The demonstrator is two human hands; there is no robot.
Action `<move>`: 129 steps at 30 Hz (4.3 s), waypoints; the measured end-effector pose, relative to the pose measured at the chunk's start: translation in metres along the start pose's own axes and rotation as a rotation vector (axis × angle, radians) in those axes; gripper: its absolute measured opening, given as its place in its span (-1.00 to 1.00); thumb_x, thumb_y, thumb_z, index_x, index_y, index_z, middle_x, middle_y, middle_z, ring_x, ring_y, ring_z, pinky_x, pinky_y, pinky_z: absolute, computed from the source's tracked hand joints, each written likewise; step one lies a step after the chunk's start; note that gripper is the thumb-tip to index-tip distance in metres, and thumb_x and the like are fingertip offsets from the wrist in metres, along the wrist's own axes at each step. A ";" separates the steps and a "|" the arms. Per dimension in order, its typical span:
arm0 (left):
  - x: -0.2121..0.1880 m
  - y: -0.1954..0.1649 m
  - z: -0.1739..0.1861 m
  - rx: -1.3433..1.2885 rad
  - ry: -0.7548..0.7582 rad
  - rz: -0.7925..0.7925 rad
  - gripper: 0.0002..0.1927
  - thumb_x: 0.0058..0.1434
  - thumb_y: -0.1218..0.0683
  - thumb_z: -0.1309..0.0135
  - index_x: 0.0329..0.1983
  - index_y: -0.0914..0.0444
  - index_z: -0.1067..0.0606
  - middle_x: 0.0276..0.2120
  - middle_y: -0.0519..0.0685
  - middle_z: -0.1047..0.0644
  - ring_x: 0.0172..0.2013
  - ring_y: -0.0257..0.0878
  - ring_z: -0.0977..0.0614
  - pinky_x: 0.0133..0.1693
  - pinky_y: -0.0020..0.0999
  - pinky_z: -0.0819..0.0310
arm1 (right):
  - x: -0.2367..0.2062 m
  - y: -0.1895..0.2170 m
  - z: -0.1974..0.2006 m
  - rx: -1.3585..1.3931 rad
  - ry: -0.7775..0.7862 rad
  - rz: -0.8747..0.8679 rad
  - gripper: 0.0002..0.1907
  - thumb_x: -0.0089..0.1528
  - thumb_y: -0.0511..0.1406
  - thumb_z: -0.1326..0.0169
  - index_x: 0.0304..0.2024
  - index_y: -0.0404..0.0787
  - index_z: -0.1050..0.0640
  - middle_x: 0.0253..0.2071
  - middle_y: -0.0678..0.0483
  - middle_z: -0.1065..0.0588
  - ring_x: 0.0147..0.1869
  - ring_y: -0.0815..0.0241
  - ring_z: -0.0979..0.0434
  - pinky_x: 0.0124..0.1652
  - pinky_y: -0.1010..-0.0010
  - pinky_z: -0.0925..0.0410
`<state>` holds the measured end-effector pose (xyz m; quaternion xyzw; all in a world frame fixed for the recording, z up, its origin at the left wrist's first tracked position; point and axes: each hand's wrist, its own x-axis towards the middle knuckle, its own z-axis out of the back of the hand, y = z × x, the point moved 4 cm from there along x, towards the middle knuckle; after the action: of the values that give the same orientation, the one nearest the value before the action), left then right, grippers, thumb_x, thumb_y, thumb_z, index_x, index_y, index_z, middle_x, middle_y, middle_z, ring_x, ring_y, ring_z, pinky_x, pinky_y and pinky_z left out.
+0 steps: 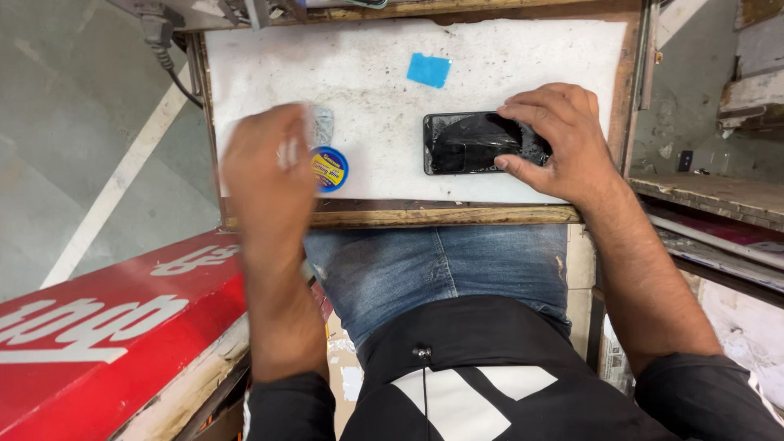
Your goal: The person repairs a smartphone at a workbench. They handle a disassembled phone body, apply adhesive from a small tin onto a phone back panel, press and align the panel, use blue tape and tweezers, and repeatedly press the assembled phone screen with their hands.
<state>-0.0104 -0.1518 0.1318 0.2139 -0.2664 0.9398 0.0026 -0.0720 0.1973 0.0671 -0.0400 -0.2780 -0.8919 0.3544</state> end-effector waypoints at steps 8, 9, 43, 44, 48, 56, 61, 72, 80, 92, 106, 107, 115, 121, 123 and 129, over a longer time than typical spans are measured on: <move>0.065 -0.037 -0.146 0.148 0.371 -0.313 -0.51 0.11 0.07 -0.35 0.12 0.23 -0.55 -0.05 0.02 -0.56 -0.02 -0.01 -0.57 -0.18 -0.17 -0.62 | -0.002 -0.009 -0.003 0.053 -0.031 -0.045 -0.52 0.30 -0.02 -0.32 0.16 -0.09 -0.59 0.13 0.08 -0.56 0.33 0.08 -0.41 0.33 0.18 -0.18; 0.068 -0.035 -0.153 0.158 0.427 -0.291 -0.58 0.16 0.05 -0.35 0.09 0.18 -0.57 -0.06 -0.01 -0.55 0.01 -0.04 -0.56 -0.12 -0.16 -0.61 | -0.001 -0.011 -0.003 0.054 -0.032 -0.052 -0.53 0.30 -0.02 -0.32 0.15 -0.09 -0.59 0.11 0.09 -0.56 0.33 0.08 -0.42 0.33 0.18 -0.18; 0.016 -0.004 -0.134 -0.524 0.686 0.319 -0.83 0.53 0.07 0.04 -0.06 0.23 -0.52 -0.44 -0.11 -0.62 -0.44 -0.43 -0.68 -0.38 -0.42 -0.59 | 0.010 -0.013 -0.017 -0.028 0.068 0.033 -0.40 -0.03 0.10 -0.49 -0.09 -0.01 -0.61 0.26 0.12 -0.50 0.35 0.06 -0.36 0.33 0.05 -0.08; 0.016 -0.004 -0.135 -0.523 0.666 0.316 -0.85 0.51 0.08 0.02 -0.06 0.23 -0.53 -0.43 -0.10 -0.62 -0.45 -0.42 -0.68 -0.38 -0.42 -0.59 | 0.010 -0.014 -0.018 -0.026 0.069 0.037 -0.41 -0.03 0.11 -0.49 -0.11 -0.01 -0.61 0.26 0.12 -0.50 0.35 0.07 -0.36 0.33 0.05 -0.08; 0.018 -0.004 -0.141 -0.532 0.628 0.331 -0.86 0.41 0.10 -0.05 -0.04 0.23 -0.53 -0.42 -0.09 -0.61 -0.48 -0.42 -0.67 -0.43 -0.46 -0.60 | 0.009 -0.016 -0.019 -0.016 0.063 0.053 -0.43 -0.01 0.12 -0.50 -0.16 0.00 -0.59 0.26 0.12 -0.50 0.34 0.09 -0.37 0.33 0.06 -0.09; 0.022 -0.006 -0.145 -0.512 0.639 0.319 -0.88 0.39 0.11 -0.11 -0.09 0.25 -0.53 -0.41 -0.10 -0.64 -0.48 -0.43 -0.68 -0.43 -0.50 -0.62 | 0.008 -0.018 -0.020 -0.026 0.062 0.063 -0.43 -0.02 0.12 -0.50 -0.18 -0.02 -0.59 0.26 0.11 -0.50 0.32 0.08 -0.37 0.31 0.05 -0.09; 0.026 -0.002 -0.150 -0.604 0.663 0.360 -0.89 0.40 0.11 -0.08 -0.09 0.24 -0.53 -0.43 -0.13 -0.65 -0.49 -0.44 -0.67 -0.44 -0.52 -0.59 | 0.008 -0.017 -0.021 -0.015 0.059 0.064 -0.42 -0.03 0.12 -0.50 -0.19 -0.02 -0.58 0.26 0.10 -0.50 0.33 0.08 -0.37 0.31 0.05 -0.09; 0.039 0.008 -0.155 -0.643 0.820 0.370 -0.88 0.41 0.12 -0.05 -0.24 0.25 -0.52 -0.52 -0.11 -0.59 -0.53 -0.47 -0.67 -0.67 -0.62 -0.44 | 0.008 -0.017 -0.022 -0.021 0.067 0.058 -0.44 -0.02 0.10 -0.51 -0.20 -0.03 -0.59 0.26 0.10 -0.51 0.33 0.09 -0.38 0.31 0.05 -0.08; 0.045 0.004 -0.153 -0.591 0.827 0.347 -0.88 0.39 0.12 -0.05 -0.26 0.23 -0.51 -0.55 -0.12 -0.58 -0.55 -0.47 -0.67 -0.68 -0.60 -0.43 | 0.008 -0.016 -0.023 -0.027 0.083 0.035 -0.43 -0.02 0.12 -0.49 -0.20 -0.04 -0.59 0.28 0.11 -0.51 0.35 0.08 -0.38 0.33 0.04 -0.08; 0.044 0.003 -0.162 -0.472 0.788 0.250 -0.88 0.36 0.08 -0.13 -0.23 0.23 -0.55 -0.52 -0.11 -0.61 -0.59 -0.45 -0.64 -0.51 -0.44 -0.58 | 0.008 -0.012 -0.025 -0.074 0.089 0.027 -0.41 -0.01 0.12 -0.49 -0.18 -0.07 -0.59 0.27 0.08 -0.53 0.35 0.04 -0.40 0.33 0.01 -0.11; 0.033 0.002 -0.057 -0.059 0.204 0.062 -0.53 0.35 0.01 -0.23 0.24 0.32 -0.46 -0.08 0.16 -0.63 -0.18 -0.03 -0.71 -0.18 -0.10 -0.61 | 0.009 0.002 -0.018 -0.107 0.087 0.000 -0.41 0.01 0.06 -0.50 -0.10 -0.09 -0.60 0.28 0.09 -0.52 0.35 0.04 -0.41 0.34 0.02 -0.12; 0.025 0.010 -0.037 -0.045 0.191 0.140 -0.57 0.40 0.01 -0.23 0.24 0.29 -0.47 -0.07 0.16 -0.63 -0.15 -0.04 -0.71 -0.18 -0.14 -0.62 | 0.009 0.004 -0.017 -0.111 0.089 0.001 -0.40 0.02 0.06 -0.50 -0.07 -0.09 -0.60 0.29 0.08 -0.52 0.35 0.03 -0.40 0.35 0.02 -0.12; -0.030 0.013 -0.024 0.221 0.421 0.296 -0.45 0.16 0.00 -0.35 0.12 0.34 -0.45 -0.12 0.21 -0.55 -0.19 0.10 -0.66 -0.24 -0.03 -0.59 | 0.021 0.043 -0.020 -0.046 0.011 0.001 -0.33 0.10 -0.11 -0.45 0.20 -0.10 -0.52 0.36 -0.03 -0.40 0.49 -0.16 -0.27 0.45 0.00 -0.09; -0.038 -0.009 -0.023 0.091 0.265 0.123 -0.45 0.04 0.18 -0.34 0.10 0.32 -0.45 -0.15 0.16 -0.51 -0.14 0.15 -0.58 -0.17 0.00 -0.52 | 0.030 0.117 -0.049 0.475 0.004 -0.020 -0.36 0.24 -0.29 -0.31 0.33 -0.13 -0.37 0.42 -0.08 -0.34 0.56 -0.08 -0.27 0.50 0.07 -0.21; -0.039 -0.020 -0.019 -0.054 0.362 0.044 -0.60 0.11 0.22 -0.33 0.00 0.29 -0.50 -0.16 0.15 -0.53 -0.14 0.12 -0.61 -0.15 -0.02 -0.53 | 0.040 0.134 -0.061 0.621 0.017 -0.012 -0.28 0.26 -0.25 -0.29 0.40 -0.20 -0.29 0.46 -0.10 -0.30 0.58 -0.10 -0.25 0.51 0.06 -0.16; -0.047 -0.033 0.031 -0.511 0.198 0.105 -0.77 0.29 0.24 -0.29 -0.01 0.28 -0.56 -0.15 0.04 -0.62 -0.14 -0.14 -0.68 -0.09 -0.31 -0.58 | 0.038 0.139 -0.087 1.146 0.471 -0.194 -0.58 0.40 -0.15 -0.10 0.22 -0.23 -0.48 -0.13 0.02 -0.59 -0.15 0.24 -0.57 -0.12 0.39 -0.48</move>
<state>0.0486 -0.1344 0.1534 0.0994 -0.5038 0.8574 0.0338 0.0013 0.0459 0.0693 0.3792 -0.6288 -0.6143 0.2888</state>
